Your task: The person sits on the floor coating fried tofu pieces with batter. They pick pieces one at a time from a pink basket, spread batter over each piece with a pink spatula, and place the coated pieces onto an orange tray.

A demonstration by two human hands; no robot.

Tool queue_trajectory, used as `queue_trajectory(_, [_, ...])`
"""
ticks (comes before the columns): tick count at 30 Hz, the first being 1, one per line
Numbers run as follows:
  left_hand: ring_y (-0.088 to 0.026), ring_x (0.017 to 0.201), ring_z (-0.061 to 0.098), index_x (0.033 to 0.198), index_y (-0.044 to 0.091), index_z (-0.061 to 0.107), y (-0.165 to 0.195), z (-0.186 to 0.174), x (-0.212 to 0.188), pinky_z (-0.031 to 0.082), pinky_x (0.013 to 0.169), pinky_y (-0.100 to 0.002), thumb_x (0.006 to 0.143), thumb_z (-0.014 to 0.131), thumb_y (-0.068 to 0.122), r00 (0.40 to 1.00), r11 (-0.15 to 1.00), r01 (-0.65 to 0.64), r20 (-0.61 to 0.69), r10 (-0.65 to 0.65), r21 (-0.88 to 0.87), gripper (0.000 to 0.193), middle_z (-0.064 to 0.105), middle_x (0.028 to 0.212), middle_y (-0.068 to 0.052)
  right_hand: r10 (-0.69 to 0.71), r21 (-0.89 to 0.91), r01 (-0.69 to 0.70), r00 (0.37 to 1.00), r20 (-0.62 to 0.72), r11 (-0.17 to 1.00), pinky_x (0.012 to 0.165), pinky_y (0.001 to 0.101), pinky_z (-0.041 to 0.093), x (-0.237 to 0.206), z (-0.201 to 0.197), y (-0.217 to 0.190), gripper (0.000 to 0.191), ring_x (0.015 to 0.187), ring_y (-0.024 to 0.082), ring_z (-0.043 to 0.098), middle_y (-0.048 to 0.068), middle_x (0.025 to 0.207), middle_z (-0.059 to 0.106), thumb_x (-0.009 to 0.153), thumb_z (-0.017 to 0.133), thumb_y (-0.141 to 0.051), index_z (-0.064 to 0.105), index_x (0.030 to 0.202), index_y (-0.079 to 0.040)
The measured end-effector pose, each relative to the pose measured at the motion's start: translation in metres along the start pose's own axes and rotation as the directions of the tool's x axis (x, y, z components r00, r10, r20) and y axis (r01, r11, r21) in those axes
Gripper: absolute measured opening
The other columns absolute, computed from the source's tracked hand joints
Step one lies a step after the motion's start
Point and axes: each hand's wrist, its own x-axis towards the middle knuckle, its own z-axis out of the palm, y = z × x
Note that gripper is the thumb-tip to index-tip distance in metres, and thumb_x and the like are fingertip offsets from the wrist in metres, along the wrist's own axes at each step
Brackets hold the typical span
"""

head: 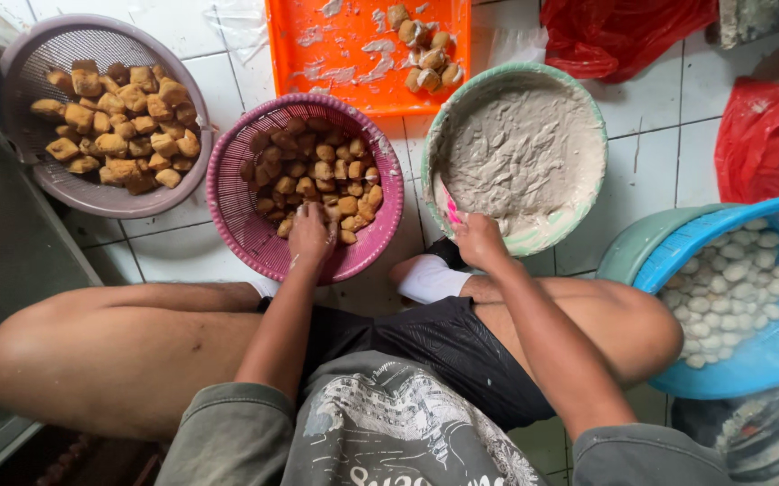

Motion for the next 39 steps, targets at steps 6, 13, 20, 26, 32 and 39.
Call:
queue_trajectory(6, [-0.040,0.117,0.057,0.116,0.004,0.057,0.000,-0.007,0.000,0.052,0.095,-0.050,0.087,0.071,0.019,0.976,0.981,-0.173,-0.115,0.183,0.090,0.035,0.059,0.126,-0.016,0.475,0.848,-0.496,0.801,0.364,0.186,0.043,0.0212,0.033,-0.002,-0.015,-0.039,0.025,0.052,0.007,0.044,0.001,0.078,0.055,0.106,0.048,-0.015,0.062,0.124,-0.006])
queue_trajectory(13, [-0.032,0.111,0.060,0.111,0.006,0.065,-0.012,-0.016,0.004,0.054,0.087,-0.047,0.082,0.068,0.018,0.969,0.869,-0.152,-0.102,0.225,0.471,0.031,0.063,0.117,-0.012,0.479,0.950,-0.312,0.835,0.272,0.004,0.052,0.0241,0.038,-0.006,-0.083,-0.065,0.013,0.065,0.009,0.051,0.000,0.087,0.059,0.104,0.054,-0.016,0.057,0.116,-0.014])
queue_trajectory(20, [-0.037,0.095,0.067,0.104,0.007,0.073,-0.033,-0.033,0.016,0.056,0.082,-0.045,0.094,0.063,0.011,0.981,0.992,-0.119,-0.151,0.126,0.053,0.014,0.067,0.106,-0.016,0.378,0.977,-0.153,0.904,0.199,-0.147,0.050,0.0221,0.030,-0.011,-0.115,-0.083,0.012,0.057,0.006,0.038,-0.003,0.077,0.049,0.108,0.058,-0.024,0.058,0.112,-0.013])
queue_trajectory(26, [-0.022,0.089,0.072,0.117,0.008,0.069,0.016,-0.058,0.020,0.059,0.081,-0.036,0.087,0.074,0.009,0.988,0.828,0.025,-0.112,-0.105,-0.560,0.030,0.073,0.108,-0.008,0.446,0.985,-0.168,0.885,0.134,0.038,0.046,0.0216,0.025,-0.009,-0.098,-0.102,0.012,0.053,0.003,0.032,-0.007,0.072,0.043,0.101,0.066,-0.018,0.058,0.107,-0.010])
queue_trajectory(32, [-0.019,0.113,0.068,0.130,0.008,0.062,0.126,-0.064,-0.016,0.056,0.106,-0.033,0.094,0.071,0.010,0.949,0.122,0.246,0.265,0.169,-0.961,0.038,0.068,0.123,-0.009,0.348,0.959,-0.146,0.936,0.055,0.241,0.046,0.0214,0.029,-0.016,-0.069,-0.127,0.015,0.051,0.001,0.033,-0.008,0.070,0.043,0.099,0.072,-0.015,0.061,0.106,-0.007])
queue_trajectory(39, [-0.016,0.124,0.064,0.135,0.004,0.058,0.201,-0.066,-0.063,0.050,0.108,-0.032,0.103,0.060,0.016,0.838,-0.085,0.371,0.294,0.459,-0.925,0.034,0.066,0.136,-0.006,0.258,0.963,-0.007,0.964,-0.065,0.269,0.052,0.0202,0.033,-0.022,-0.076,-0.134,0.024,0.059,0.002,0.042,-0.002,0.086,0.062,0.096,0.076,-0.009,0.062,0.114,-0.003])
